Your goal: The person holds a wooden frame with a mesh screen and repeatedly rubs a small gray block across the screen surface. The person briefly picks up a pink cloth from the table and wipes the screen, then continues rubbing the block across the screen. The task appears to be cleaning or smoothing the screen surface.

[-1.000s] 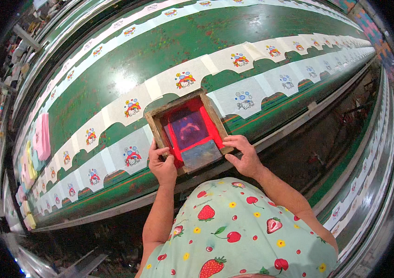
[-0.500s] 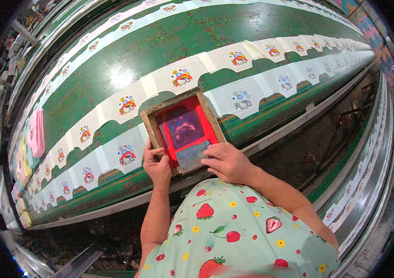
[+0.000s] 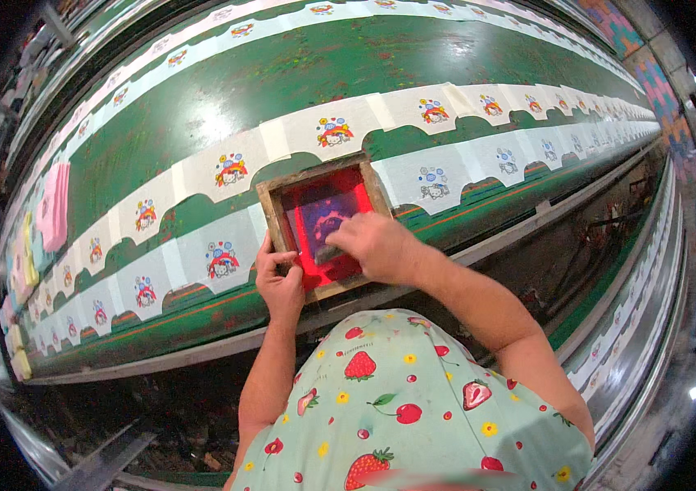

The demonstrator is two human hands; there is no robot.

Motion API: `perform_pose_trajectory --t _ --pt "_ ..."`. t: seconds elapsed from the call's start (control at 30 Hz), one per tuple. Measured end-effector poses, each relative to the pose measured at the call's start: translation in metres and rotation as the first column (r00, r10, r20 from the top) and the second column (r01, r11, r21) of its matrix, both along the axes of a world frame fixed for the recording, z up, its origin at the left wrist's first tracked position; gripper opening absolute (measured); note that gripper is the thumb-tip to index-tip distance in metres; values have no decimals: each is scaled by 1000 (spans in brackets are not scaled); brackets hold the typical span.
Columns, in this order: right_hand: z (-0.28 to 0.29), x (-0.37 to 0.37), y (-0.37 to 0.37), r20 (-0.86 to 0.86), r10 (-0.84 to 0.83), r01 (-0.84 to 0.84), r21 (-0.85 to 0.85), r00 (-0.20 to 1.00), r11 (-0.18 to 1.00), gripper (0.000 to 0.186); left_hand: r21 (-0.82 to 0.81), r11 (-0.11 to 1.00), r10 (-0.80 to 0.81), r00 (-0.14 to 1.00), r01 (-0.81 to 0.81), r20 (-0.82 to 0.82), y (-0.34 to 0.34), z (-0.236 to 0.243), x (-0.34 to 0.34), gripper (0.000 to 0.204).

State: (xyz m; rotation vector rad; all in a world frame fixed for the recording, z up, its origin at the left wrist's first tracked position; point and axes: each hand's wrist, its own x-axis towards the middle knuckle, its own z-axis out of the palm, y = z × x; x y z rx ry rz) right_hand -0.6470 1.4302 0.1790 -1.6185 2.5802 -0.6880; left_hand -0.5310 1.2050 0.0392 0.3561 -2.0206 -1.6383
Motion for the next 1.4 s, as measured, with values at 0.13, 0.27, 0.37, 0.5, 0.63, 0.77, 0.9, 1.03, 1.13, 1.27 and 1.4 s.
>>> perform_pose_trajectory --t 0.13,0.27,0.37,0.5,0.63,0.77,0.9,1.03,1.13,1.27,1.4 --pt "4 -29 -3 143 -50 43 48 988 998 35 -29 999 29 1000 -28 6 2 -2 0 21" --pt "2 -49 -11 261 -65 21 169 963 985 39 224 973 58 998 -51 -27 5 -3 -4 25" --pt "-2 -54 -17 355 -68 -17 230 932 973 43 142 988 72 996 -64 -53 9 -2 -2 32" --pt "-7 -59 -22 490 -82 -68 281 868 957 45 100 992 84 995 -78 -61 10 1 -1 36" --pt "-21 -63 -30 523 -36 -153 314 852 937 47 111 990 96 992 -87 -76 11 -1 -3 37" --pt "-37 -79 -32 636 -16 -220 290 772 931 46 110 989 105 991 -96 -80 11 -2 -5 39" --pt "-39 -103 -30 801 -17 -232 193 599 953 43 54 994 99 994 -97 -41 10 2 -4 40" --pt "-20 -124 -36 733 -50 -176 228 679 958 43 10 995 96 995 -96 -32 10 5 -1 39" --pt "-8 -122 -39 376 25 -65 93 926 994 44 70 994 83 995 -79 -63 10 4 -3 39" --pt "-10 -102 -45 -14 -55 54 -16 998 998 42 119 990 86 995 -79 -58 11 3 -3 38" --pt "-18 -89 -43 -27 -64 64 10 998 998 40 8 997 74 997 -74 -26 9 6 -1 26"
